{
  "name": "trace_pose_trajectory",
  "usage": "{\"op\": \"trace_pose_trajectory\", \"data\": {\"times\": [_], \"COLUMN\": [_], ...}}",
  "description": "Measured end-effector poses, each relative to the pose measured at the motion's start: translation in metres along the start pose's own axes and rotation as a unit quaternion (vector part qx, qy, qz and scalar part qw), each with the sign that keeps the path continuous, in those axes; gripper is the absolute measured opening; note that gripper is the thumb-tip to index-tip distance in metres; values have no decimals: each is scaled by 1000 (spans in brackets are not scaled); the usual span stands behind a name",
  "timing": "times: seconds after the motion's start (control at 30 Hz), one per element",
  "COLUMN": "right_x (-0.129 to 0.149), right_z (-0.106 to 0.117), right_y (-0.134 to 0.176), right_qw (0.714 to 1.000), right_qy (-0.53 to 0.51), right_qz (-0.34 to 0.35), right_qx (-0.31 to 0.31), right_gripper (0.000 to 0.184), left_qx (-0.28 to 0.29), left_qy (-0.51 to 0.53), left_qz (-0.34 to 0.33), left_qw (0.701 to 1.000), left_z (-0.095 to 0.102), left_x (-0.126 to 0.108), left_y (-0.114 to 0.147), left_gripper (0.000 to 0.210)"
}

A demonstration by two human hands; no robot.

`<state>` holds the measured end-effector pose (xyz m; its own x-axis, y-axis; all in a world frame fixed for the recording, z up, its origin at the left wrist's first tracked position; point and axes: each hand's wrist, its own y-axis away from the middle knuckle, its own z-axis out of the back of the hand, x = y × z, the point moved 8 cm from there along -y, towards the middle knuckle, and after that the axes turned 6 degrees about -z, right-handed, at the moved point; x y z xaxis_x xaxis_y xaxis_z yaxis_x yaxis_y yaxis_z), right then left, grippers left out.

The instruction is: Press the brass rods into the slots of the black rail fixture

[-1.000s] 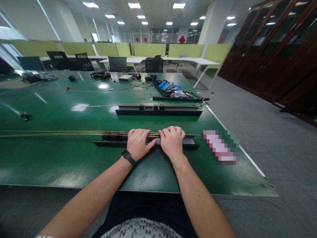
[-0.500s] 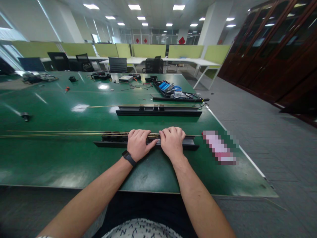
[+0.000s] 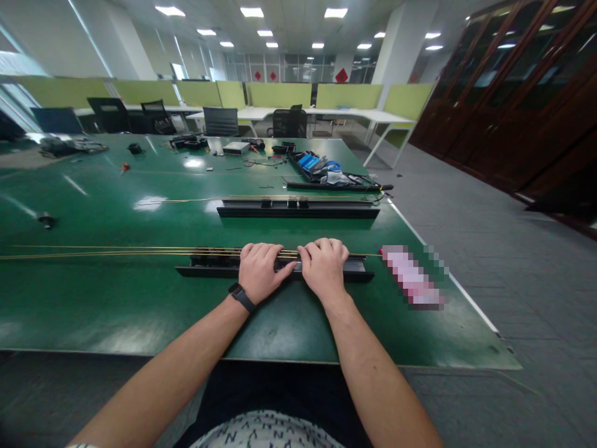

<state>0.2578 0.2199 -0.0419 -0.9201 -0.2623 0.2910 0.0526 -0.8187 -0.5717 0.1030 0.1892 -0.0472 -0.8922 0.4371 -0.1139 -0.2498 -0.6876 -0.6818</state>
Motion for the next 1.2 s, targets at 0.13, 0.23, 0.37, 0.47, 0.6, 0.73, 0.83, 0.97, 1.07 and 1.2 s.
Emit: {"op": "trace_pose_trajectory", "data": {"times": [0.13, 0.23, 0.37, 0.47, 0.6, 0.73, 0.83, 0.97, 1.07, 1.2], "right_x": [-9, -10, -4, -1, -5, -6, -3, 1, -4, -7], "right_z": [2, 3, 2, 0, 2, 4, 3, 0, 1, 4], "right_y": [-1, -1, 0, 0, -1, 0, 1, 1, -1, -1], "right_qw": [999, 999, 1000, 1000, 1000, 1000, 1000, 1000, 1000, 1000], "right_qy": [17, 11, -5, 2, 11, 0, -10, 7, 20, 16], "right_qz": [-27, -30, -14, -9, -19, -22, -9, 6, -10, -21], "right_qx": [-7, -10, -4, 5, -2, -5, -2, 6, -2, -9], "right_gripper": [35, 34, 31, 33, 33, 35, 36, 36, 36, 37], "left_qx": [-3, -4, -1, 2, 4, 5, 6, 11, 10, 4], "left_qy": [0, -2, -1, 0, 3, 6, 6, 2, 0, -1], "left_qz": [0, 0, 0, 4, 4, 7, 9, 7, 6, 5], "left_qw": [1000, 1000, 1000, 1000, 1000, 1000, 1000, 1000, 1000, 1000], "left_z": [0, 1, 1, 0, 0, 0, 0, 0, 0, 1], "left_x": [0, 0, -1, 0, 0, 0, 0, 0, 0, 0], "left_y": [0, 0, -1, -1, -1, -1, -1, -1, -1, -1], "left_gripper": [42, 42, 43, 42, 43, 42, 42, 43, 43, 43]}}
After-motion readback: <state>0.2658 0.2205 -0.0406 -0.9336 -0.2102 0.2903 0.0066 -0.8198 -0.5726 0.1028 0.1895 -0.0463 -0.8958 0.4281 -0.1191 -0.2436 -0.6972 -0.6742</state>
